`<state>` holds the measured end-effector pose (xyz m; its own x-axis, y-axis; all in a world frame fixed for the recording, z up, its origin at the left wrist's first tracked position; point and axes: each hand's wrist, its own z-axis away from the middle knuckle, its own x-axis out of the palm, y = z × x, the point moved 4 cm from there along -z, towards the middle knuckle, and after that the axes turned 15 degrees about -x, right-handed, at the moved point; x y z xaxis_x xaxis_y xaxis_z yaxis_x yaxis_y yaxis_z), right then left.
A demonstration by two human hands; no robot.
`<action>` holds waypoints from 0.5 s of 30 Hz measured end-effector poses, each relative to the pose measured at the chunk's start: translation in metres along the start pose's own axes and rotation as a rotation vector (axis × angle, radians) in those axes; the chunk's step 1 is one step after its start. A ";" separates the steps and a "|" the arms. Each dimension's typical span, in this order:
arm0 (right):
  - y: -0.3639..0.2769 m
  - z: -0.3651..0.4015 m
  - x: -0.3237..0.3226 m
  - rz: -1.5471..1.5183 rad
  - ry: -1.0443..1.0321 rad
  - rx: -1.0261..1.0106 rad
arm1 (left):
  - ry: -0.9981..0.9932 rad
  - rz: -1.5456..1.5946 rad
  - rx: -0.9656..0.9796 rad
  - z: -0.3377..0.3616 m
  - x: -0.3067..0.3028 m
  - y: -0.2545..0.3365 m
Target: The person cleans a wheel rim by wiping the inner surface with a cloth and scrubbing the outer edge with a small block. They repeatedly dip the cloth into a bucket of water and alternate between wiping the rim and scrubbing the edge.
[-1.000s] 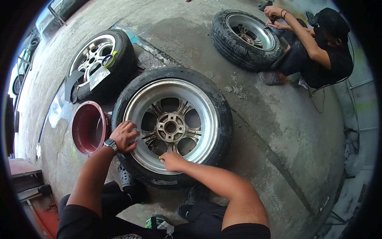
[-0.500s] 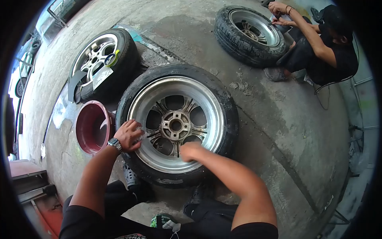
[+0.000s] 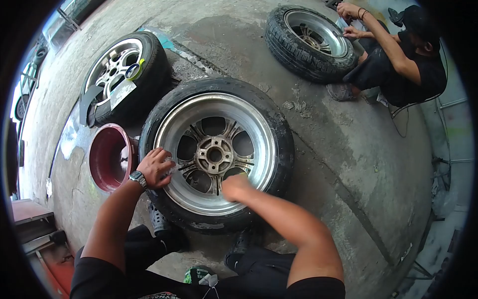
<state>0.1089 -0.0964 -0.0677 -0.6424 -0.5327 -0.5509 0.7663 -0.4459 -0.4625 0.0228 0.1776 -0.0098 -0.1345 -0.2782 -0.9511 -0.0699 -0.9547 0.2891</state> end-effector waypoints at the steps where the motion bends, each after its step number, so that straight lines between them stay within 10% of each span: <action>1: -0.020 -0.015 0.013 0.001 0.058 -0.034 | 0.006 0.001 0.001 -0.001 0.001 0.002; 3: -0.058 -0.033 0.024 -0.291 0.526 -0.340 | 0.011 -0.009 0.003 0.000 -0.001 0.002; 9: 0.010 0.015 -0.009 -0.021 -0.006 0.016 | -0.021 0.021 -0.013 0.002 0.005 -0.005; 15: -0.044 -0.029 0.021 -0.184 0.240 -0.194 | -0.002 0.011 -0.007 0.002 0.004 -0.003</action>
<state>0.0614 -0.0671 -0.0794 -0.7689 -0.2621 -0.5832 0.6385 -0.3610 -0.6797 0.0205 0.1799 -0.0146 -0.1373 -0.2881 -0.9477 -0.0610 -0.9525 0.2984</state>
